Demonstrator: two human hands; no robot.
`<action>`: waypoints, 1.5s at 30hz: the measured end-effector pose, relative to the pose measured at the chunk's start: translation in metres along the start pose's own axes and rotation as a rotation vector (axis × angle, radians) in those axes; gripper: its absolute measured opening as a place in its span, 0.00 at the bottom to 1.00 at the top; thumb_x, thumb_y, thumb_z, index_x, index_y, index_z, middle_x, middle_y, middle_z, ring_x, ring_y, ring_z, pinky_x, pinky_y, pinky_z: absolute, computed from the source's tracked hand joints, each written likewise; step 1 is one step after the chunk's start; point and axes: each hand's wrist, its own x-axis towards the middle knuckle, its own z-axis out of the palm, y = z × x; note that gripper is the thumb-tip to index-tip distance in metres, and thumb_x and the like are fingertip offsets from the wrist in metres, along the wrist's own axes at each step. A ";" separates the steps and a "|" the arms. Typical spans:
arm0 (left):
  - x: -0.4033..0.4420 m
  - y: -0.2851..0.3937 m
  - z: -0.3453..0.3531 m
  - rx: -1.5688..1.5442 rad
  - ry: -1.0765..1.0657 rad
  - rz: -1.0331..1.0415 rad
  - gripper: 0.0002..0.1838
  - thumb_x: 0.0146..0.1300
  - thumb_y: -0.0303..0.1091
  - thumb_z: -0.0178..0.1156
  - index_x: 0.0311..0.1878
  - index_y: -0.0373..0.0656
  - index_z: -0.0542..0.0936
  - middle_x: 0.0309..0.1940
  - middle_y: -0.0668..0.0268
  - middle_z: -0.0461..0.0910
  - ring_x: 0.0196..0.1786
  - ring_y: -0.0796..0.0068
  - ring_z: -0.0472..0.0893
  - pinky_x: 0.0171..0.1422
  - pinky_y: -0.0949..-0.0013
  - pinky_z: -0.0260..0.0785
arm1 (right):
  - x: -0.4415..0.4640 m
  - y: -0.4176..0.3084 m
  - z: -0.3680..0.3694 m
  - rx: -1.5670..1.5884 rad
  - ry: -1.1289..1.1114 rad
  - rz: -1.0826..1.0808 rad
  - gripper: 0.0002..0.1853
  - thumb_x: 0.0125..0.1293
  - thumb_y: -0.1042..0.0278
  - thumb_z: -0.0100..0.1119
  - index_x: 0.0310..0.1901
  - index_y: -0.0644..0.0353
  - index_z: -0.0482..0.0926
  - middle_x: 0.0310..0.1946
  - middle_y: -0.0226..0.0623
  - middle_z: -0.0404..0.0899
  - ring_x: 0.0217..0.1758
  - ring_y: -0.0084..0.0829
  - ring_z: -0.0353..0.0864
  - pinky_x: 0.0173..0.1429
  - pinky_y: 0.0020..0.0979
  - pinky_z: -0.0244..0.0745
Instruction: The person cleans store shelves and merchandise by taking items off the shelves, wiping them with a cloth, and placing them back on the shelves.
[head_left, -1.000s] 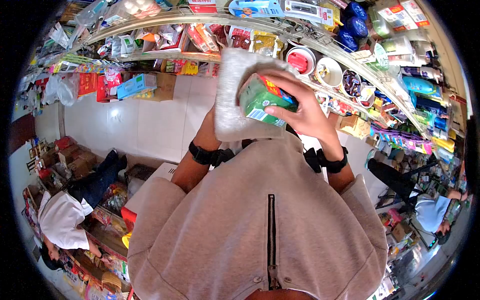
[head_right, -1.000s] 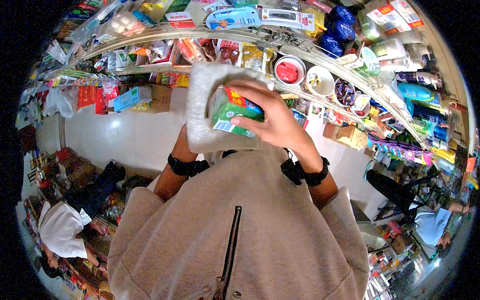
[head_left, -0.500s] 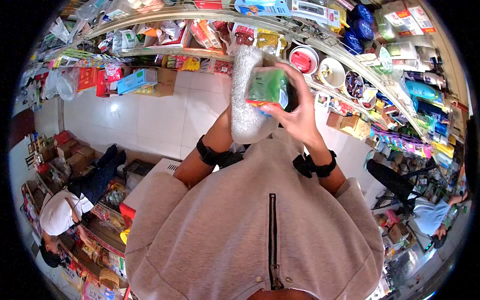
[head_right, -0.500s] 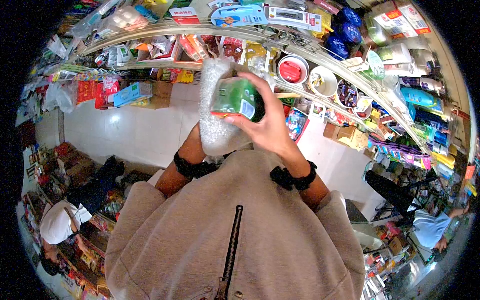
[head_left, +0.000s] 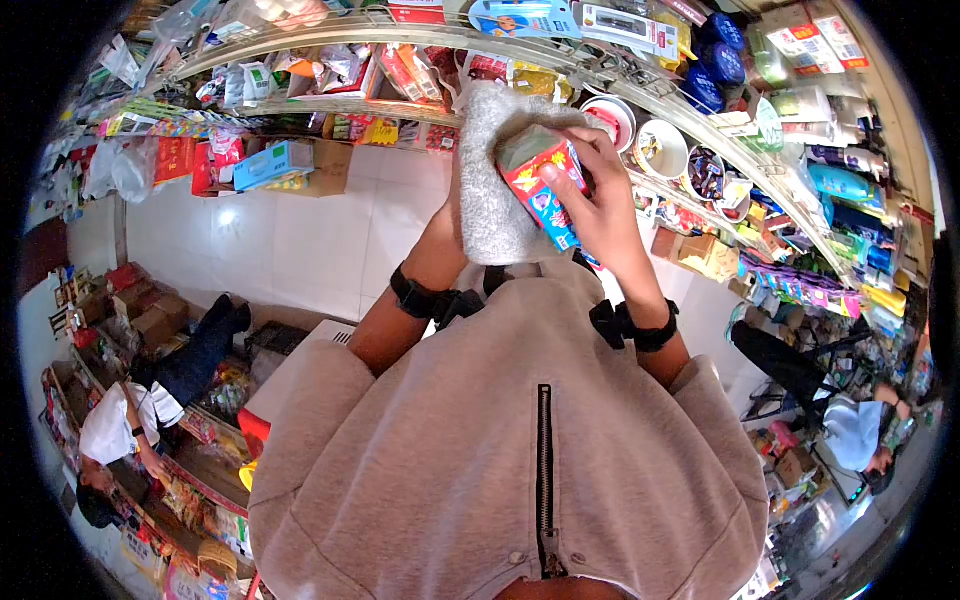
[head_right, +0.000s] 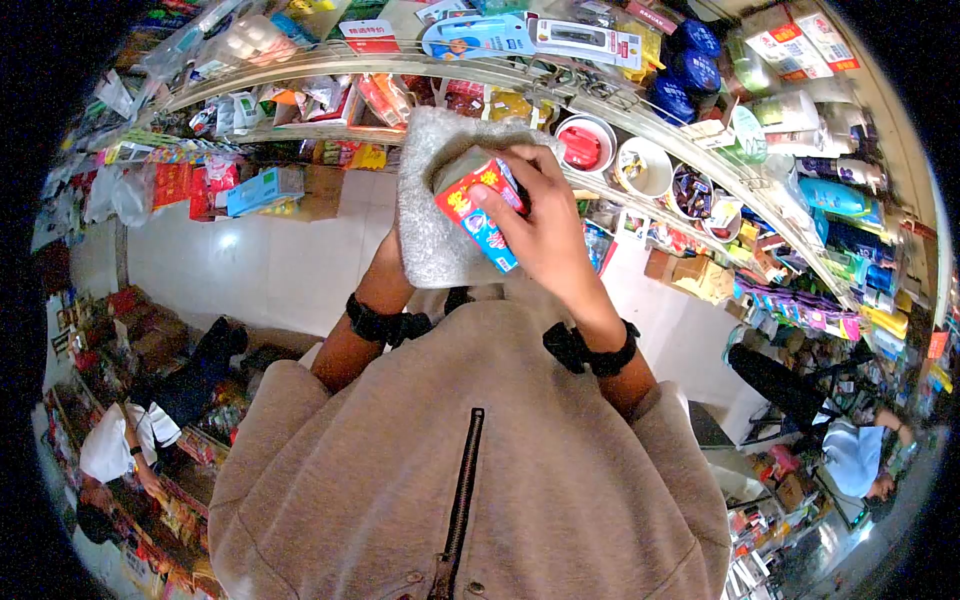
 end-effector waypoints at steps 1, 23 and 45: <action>0.005 0.001 0.000 -0.035 -0.014 0.007 0.28 0.75 0.52 0.42 0.66 0.41 0.67 0.59 0.59 0.75 0.58 0.66 0.78 0.64 0.63 0.72 | -0.001 -0.003 -0.001 -0.109 0.021 0.014 0.27 0.60 0.60 0.69 0.56 0.69 0.75 0.48 0.51 0.79 0.53 0.45 0.79 0.60 0.35 0.71; 0.008 -0.023 0.008 0.464 0.326 0.039 0.38 0.70 0.62 0.45 0.69 0.39 0.64 0.63 0.54 0.72 0.64 0.60 0.72 0.67 0.57 0.69 | 0.016 -0.028 -0.002 1.347 0.244 0.533 0.25 0.60 0.77 0.68 0.58 0.67 0.71 0.48 0.39 0.80 0.51 0.29 0.80 0.58 0.32 0.76; -0.070 0.007 -0.020 1.304 0.593 0.088 0.29 0.66 0.39 0.61 0.66 0.37 0.65 0.61 0.56 0.73 0.62 0.60 0.74 0.66 0.57 0.68 | 0.062 0.025 -0.150 0.146 0.444 0.144 0.31 0.50 0.64 0.73 0.52 0.67 0.67 0.45 0.42 0.77 0.49 0.31 0.76 0.56 0.31 0.73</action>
